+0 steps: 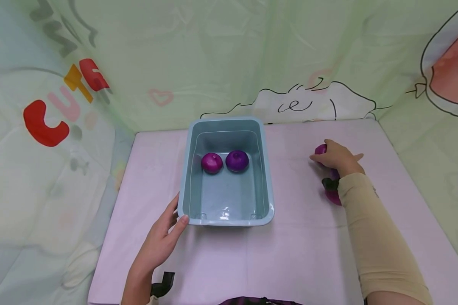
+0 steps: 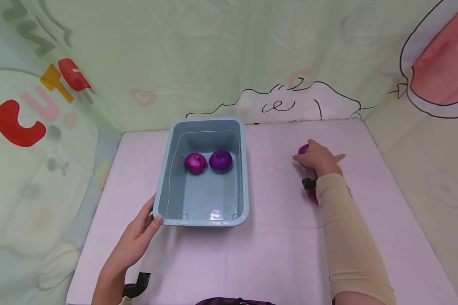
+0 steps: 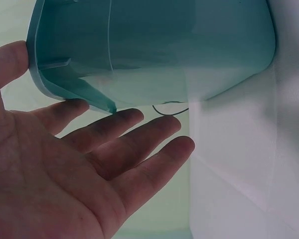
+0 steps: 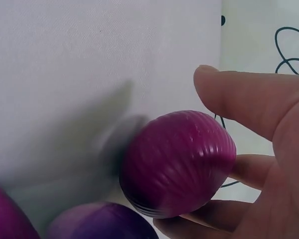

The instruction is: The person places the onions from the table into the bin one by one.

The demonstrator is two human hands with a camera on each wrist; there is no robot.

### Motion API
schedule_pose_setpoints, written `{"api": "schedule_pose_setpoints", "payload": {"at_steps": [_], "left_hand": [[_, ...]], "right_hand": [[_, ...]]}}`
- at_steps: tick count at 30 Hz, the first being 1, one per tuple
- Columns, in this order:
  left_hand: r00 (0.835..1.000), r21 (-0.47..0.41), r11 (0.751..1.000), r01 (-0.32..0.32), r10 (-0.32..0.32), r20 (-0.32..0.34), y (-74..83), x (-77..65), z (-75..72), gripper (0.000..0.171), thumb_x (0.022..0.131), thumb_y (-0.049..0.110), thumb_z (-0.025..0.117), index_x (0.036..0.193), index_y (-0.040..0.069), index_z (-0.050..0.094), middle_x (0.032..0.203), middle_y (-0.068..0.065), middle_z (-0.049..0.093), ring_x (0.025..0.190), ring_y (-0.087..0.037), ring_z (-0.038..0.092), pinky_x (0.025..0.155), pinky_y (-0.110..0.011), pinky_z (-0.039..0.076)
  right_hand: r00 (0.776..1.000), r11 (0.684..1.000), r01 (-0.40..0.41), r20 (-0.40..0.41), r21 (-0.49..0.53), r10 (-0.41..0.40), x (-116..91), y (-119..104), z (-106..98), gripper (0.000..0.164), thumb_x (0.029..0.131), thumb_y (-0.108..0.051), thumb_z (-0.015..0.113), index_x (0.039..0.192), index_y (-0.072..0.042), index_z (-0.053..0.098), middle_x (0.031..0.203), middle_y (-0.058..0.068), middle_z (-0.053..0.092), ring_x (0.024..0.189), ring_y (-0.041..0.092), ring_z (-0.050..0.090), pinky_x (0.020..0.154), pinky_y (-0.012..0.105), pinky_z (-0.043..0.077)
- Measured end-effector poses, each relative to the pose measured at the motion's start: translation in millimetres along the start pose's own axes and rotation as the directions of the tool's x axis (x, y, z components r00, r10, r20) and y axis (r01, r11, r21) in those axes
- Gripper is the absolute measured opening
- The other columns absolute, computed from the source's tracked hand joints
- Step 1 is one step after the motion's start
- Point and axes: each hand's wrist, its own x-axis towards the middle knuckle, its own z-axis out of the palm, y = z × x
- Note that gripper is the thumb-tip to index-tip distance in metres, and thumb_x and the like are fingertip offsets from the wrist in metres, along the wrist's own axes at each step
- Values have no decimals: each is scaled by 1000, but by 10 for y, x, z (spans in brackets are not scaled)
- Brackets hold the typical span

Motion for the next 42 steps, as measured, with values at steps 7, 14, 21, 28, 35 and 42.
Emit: {"api": "schedule_pose_setpoints", "payload": {"at_steps": [7, 14, 21, 28, 35, 42], "left_hand": [[1000, -4, 1000, 3, -3, -1, 9, -4, 11, 68, 108, 41, 58, 165, 41, 22, 166, 4, 30, 142, -41, 42, 100, -63, 47], [1000, -3, 1000, 8, -8, 1, 17, -4, 15, 68, 107, 44, 58, 165, 41, 22, 166, 4, 30, 142, -41, 42, 100, -62, 48], [1000, 0, 1000, 8, -8, 2, 17, -6, 15, 69, 107, 45, 58, 165, 41, 22, 166, 5, 30, 142, -41, 42, 100, -63, 48], [1000, 3, 1000, 7, -7, -7, 27, -12, 16, 69, 106, 45, 58, 165, 42, 22, 166, 5, 29, 142, -42, 41, 99, -64, 47], [1000, 1, 1000, 9, -9, -12, 51, -13, 15, 68, 108, 37, 59, 165, 39, 22, 166, 4, 29, 143, -43, 41, 99, -64, 47], [1000, 1, 1000, 18, -18, -10, 25, -12, 22, 68, 107, 41, 59, 165, 41, 22, 166, 5, 29, 142, -43, 41, 98, -64, 48]], "right_hand": [[1000, 1000, 1, -10, 9, -1, 47, 16, 15, 95, 97, -41, 65, 159, 10, 15, 153, 43, 28, 135, 65, 29, 104, 84, -9], [999, 998, -11, -36, 63, 13, 54, 136, 18, 92, 97, -39, 64, 158, 10, 17, 146, 43, 33, 123, 61, 38, 105, 79, 23], [998, 990, -6, -56, 139, 14, 66, 222, -59, 95, 99, -44, 62, 158, 13, 14, 145, 44, 30, 124, 59, 38, 100, 74, 40], [995, 978, 28, -104, 206, -7, 43, 189, -214, 102, 99, -51, 63, 160, 11, 10, 150, 45, 27, 133, 61, 30, 106, 76, 31], [994, 932, 21, -109, 362, 19, -2, 134, -265, 105, 98, -52, 67, 163, 4, 7, 152, 41, 29, 127, 57, 43, 106, 71, 36], [992, 887, 53, -123, 459, 4, -40, 45, -292, 103, 99, -43, 71, 164, 2, 6, 153, 40, 29, 128, 53, 44, 105, 63, 43]]}}
